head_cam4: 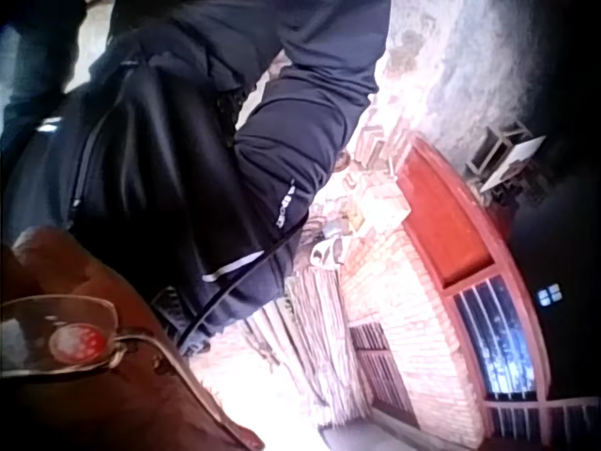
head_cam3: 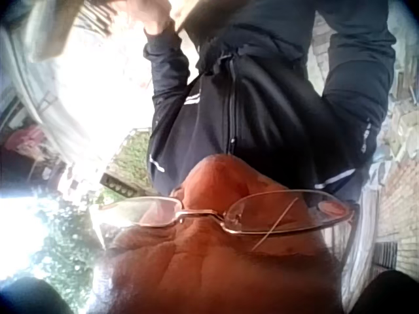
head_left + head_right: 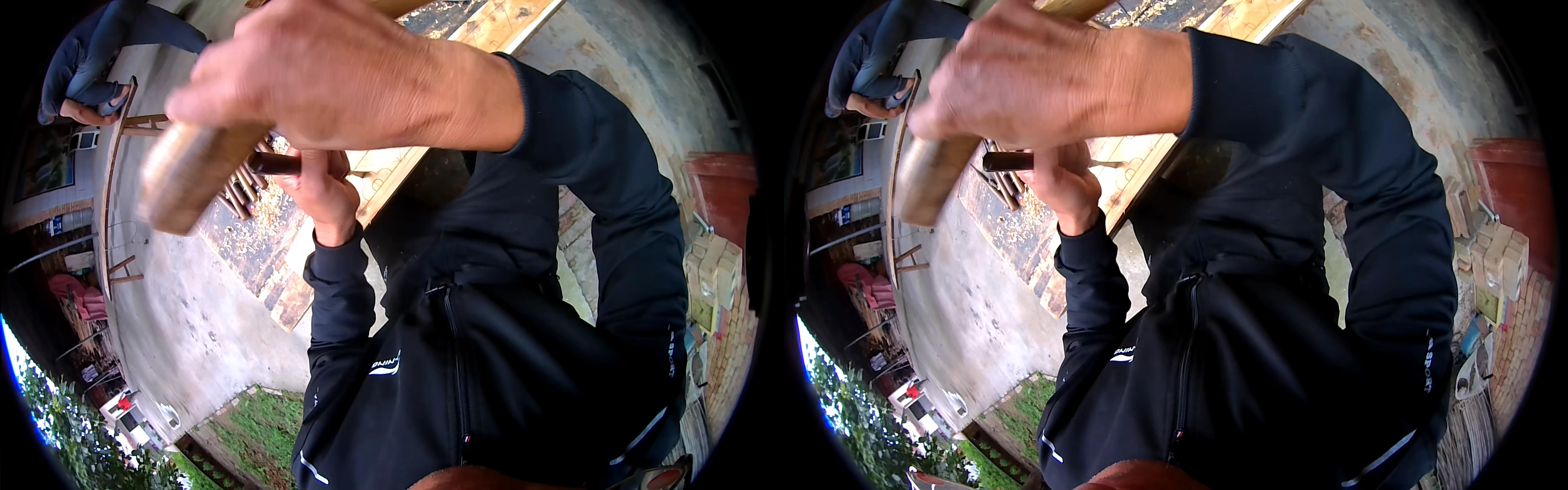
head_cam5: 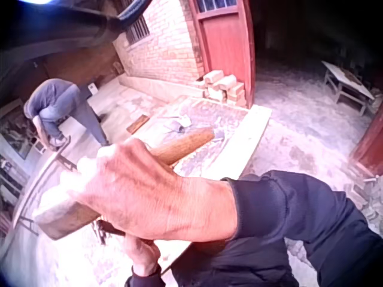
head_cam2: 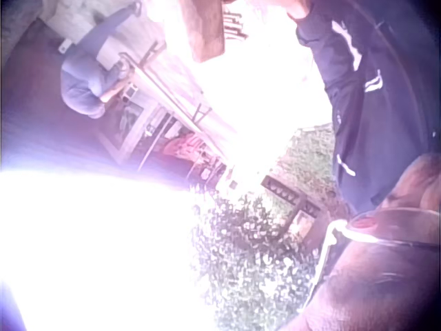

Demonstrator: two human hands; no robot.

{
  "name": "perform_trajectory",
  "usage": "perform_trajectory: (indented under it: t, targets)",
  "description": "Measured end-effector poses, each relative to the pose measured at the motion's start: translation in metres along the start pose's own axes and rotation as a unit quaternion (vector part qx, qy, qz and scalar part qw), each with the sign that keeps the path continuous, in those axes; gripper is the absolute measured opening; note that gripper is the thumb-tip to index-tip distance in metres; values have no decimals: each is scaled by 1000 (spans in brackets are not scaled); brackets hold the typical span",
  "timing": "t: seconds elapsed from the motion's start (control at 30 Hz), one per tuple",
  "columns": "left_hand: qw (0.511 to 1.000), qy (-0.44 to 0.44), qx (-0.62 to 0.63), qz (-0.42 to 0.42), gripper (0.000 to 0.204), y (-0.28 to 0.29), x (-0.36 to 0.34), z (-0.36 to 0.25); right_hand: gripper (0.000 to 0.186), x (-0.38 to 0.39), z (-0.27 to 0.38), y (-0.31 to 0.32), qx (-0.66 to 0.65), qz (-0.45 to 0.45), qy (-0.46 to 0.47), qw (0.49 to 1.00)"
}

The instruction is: The person chisels a piece of wood by striking a chisel with a mallet to carve shapes into the wood.

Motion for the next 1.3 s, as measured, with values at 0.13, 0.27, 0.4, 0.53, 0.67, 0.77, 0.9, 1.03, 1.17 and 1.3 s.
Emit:
perform_trajectory:
  t: [0.13, 0.27, 0.4, 0.53, 0.67, 0.77, 0.9, 1.03, 1.17, 1.3]
  targets:
    - [996, 44, 34, 64, 42, 15, -7, 0, 27, -11, -1, 21, -224, -149, -72, 960]
    - [995, 34, 14, 98, 42, 10, -4, 2, 25, 8, -2, -12, 182, -108, 156, 965]
    - [992, 54, -31, 107, 47, 13, -4, -3, 29, 1, 9, 2, 208, 93, 69, 971]
    - [984, 120, 38, 125, 52, 18, -18, -6, 32, -2, -13, 18, 38, -10, 13, 999]
    - [976, 121, 52, 172, 49, 17, -17, -2, 30, -5, -7, 11, -129, -184, -40, 974]
    - [967, 130, 57, 210, 47, 28, -17, 0, 22, 4, 0, -7, -90, -173, 10, 981]
    - [956, 141, 65, 249, 47, 21, -23, 2, 11, 3, -14, 5, 176, -49, 107, 977]
    - [947, 167, 103, 254, 48, 34, -30, -1, 11, 2, -16, 19, 39, -32, -8, 999]
    - [935, 187, 96, 285, 48, 25, -32, -1, 32, -5, -15, 25, -80, -228, 6, 970]
    - [920, 209, 87, 319, 47, 23, -36, -1, 29, 5, -18, 12, -24, -120, -4, 992]
Point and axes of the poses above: each hand's wrist, its own x-axis away from the middle knuckle, its own y-axis out of the back of the hand, z = x × y, the point moved 1 cm from there along -x, towards the middle knuckle, and after that the axes turned 2 degrees about -x, right-handed, at the moved point
